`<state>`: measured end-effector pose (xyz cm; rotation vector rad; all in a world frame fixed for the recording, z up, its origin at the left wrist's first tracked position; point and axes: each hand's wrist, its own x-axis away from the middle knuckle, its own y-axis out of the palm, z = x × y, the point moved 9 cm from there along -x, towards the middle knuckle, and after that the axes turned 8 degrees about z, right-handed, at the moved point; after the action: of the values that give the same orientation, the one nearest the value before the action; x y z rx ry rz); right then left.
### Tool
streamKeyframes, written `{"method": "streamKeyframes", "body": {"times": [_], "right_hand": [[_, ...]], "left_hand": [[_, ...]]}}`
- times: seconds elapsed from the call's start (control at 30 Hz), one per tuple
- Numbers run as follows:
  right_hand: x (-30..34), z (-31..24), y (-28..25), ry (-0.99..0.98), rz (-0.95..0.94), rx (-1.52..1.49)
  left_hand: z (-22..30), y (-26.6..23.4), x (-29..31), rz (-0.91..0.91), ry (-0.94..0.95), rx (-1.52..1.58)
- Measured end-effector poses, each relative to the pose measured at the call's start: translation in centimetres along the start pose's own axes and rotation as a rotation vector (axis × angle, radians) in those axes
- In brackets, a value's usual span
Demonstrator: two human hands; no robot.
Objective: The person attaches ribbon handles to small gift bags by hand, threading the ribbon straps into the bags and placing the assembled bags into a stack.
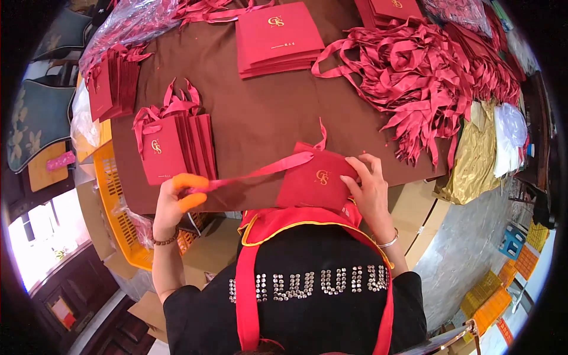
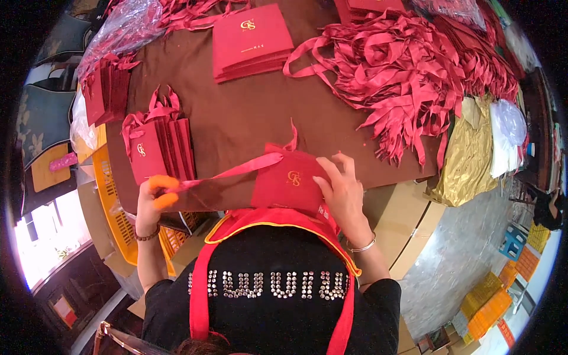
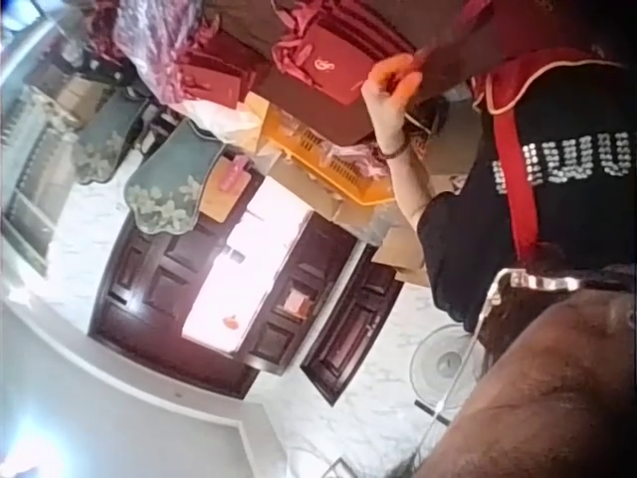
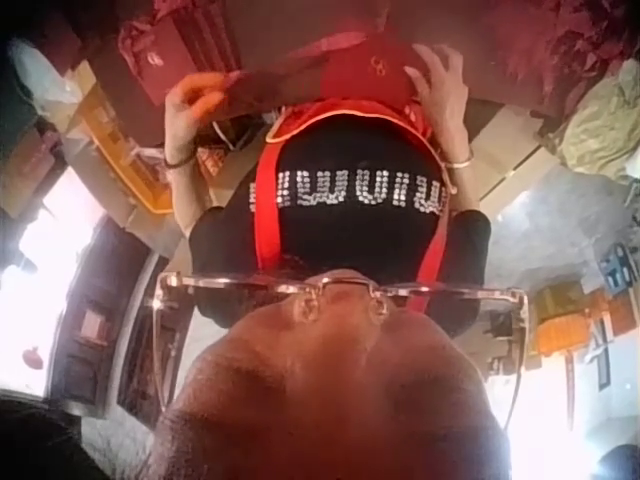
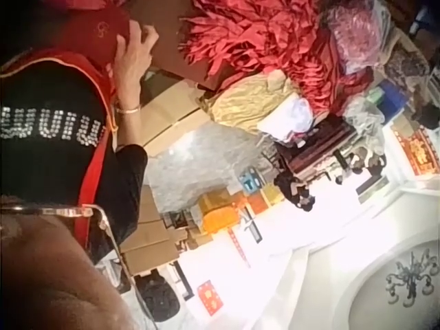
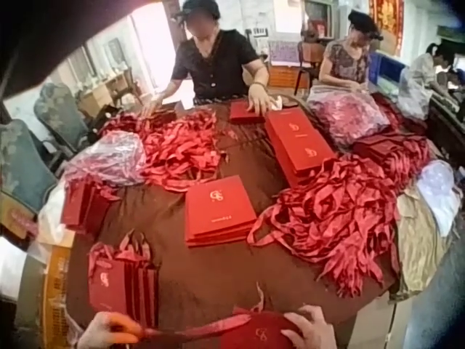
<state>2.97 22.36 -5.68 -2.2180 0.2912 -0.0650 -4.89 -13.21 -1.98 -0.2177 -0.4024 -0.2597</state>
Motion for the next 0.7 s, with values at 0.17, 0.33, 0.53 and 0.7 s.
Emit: {"method": "streamKeyframes", "body": {"times": [0.17, 0.33, 0.53, 0.7], "right_hand": [[-0.4, 0.2, -0.1, 0.046, -0.034, -0.116], [-0.2, 3.1, 0.8, 0.369, -0.259, -0.478], [0.3, 4.5, 1.8, 0.534, -0.363, -0.737], [-2.9, 2.4, 2.9, 0.418, -0.336, -0.748]], "left_hand": [[4.7, 6.3, 1.5, -0.358, 0.059, 0.504], [7.7, 9.2, 3.2, -0.824, 0.428, 0.310], [12.3, 8.9, 3.6, -0.281, 0.790, 0.204], [12.0, 14.0, 4.3, -0.981, 0.769, 0.303]]}}
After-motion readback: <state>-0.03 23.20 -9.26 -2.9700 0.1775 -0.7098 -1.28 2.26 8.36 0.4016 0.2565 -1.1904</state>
